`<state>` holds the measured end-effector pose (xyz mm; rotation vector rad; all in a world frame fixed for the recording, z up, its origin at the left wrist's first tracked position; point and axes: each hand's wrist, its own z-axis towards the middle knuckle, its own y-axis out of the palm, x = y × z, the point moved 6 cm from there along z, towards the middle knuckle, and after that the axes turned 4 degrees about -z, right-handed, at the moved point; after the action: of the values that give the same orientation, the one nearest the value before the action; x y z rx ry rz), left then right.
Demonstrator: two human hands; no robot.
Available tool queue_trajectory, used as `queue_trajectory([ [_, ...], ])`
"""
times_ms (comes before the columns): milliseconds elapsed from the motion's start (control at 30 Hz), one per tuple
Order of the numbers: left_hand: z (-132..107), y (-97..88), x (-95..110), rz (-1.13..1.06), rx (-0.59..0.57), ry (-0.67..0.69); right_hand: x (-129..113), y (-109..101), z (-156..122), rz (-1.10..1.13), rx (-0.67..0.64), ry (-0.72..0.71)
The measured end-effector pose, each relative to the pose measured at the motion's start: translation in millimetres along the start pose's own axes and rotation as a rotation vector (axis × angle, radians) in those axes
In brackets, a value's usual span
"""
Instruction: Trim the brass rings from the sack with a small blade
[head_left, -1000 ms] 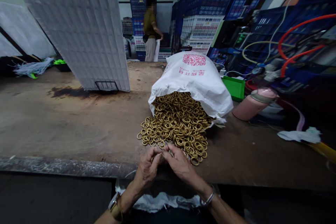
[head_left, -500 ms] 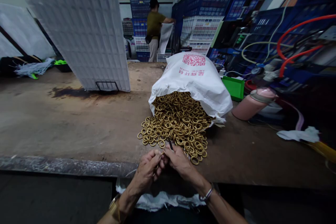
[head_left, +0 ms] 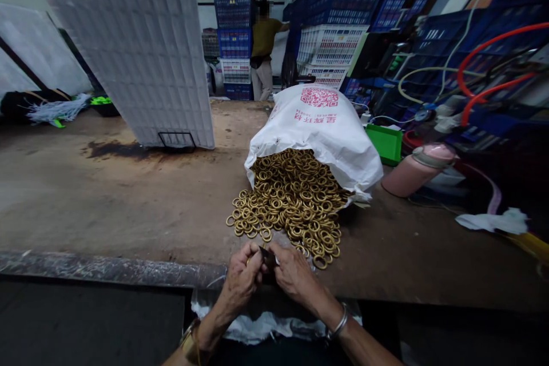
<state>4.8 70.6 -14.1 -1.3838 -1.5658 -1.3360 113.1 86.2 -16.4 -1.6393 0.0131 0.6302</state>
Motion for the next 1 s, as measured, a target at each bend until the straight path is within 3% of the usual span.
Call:
queue_trajectory([
  [133, -10.5, -0.2, -0.9, -0.011, -0.008, -0.077, 6.5, 2.5, 3.1, -0.088, -0.002, 0.047],
  [267, -18.7, 0.4, -2.9, -0.194, -0.064, -0.132, 6.3, -4.8, 11.7, -0.114, 0.058, 0.136],
  [500, -9.7, -9.3, -6.9, -0.39, -0.045, -0.13, 4.4, -8.5, 36.0, -0.186, 0.084, 0.296],
  [800, -7.0, -24.8, -12.7, -0.594, 0.031, -0.286, 5.5, -8.6, 37.5, -0.218, 0.101, 0.202],
  [1000, 0.2, -23.6, -10.0, -0.527, 0.074, -0.271, 8.1, -14.5, 33.9, -0.17, 0.145, 0.166],
])
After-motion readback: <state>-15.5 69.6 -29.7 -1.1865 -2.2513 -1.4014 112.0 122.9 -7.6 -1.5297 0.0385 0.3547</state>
